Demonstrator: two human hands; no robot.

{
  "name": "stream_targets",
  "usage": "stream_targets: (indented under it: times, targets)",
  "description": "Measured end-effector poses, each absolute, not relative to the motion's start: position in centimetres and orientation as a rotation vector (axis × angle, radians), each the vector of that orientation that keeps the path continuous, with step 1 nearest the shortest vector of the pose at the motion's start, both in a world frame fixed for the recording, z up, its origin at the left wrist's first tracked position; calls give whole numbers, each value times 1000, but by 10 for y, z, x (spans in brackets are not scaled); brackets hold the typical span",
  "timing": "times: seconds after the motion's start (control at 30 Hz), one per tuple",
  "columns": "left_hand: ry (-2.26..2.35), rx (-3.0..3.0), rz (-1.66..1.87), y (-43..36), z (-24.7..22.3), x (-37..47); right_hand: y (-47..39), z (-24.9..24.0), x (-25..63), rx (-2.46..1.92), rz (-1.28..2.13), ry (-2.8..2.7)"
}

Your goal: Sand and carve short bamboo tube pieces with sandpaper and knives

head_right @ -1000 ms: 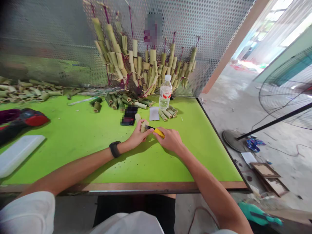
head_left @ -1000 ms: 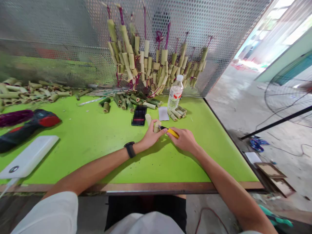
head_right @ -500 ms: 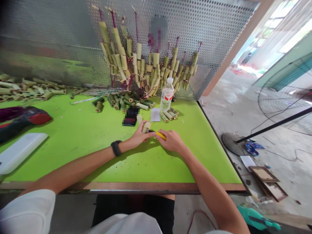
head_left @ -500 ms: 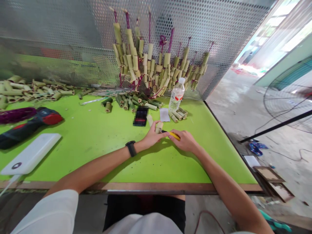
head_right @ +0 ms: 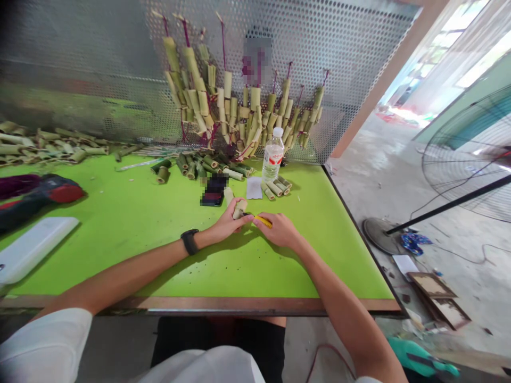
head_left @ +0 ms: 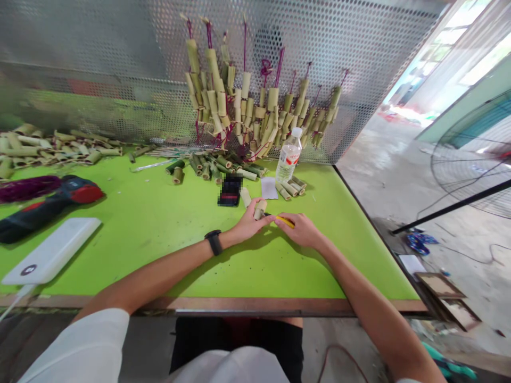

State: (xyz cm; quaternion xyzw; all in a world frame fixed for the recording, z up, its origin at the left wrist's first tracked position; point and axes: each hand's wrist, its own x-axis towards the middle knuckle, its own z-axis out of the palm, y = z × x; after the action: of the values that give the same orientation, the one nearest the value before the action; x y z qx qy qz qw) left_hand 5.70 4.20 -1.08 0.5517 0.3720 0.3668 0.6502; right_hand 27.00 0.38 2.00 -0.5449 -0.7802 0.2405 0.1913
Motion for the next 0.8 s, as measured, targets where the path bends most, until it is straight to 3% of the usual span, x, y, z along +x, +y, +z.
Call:
stream_targets:
  times: [0.5, 0.8]
  targets:
    - [1015, 1469, 1126, 40, -20, 65, -1, 22, 259, -1892, 239, -2151]
    - [828, 1114, 964, 45, -23, 63, 6, 21, 271, -1740, 422, -2143]
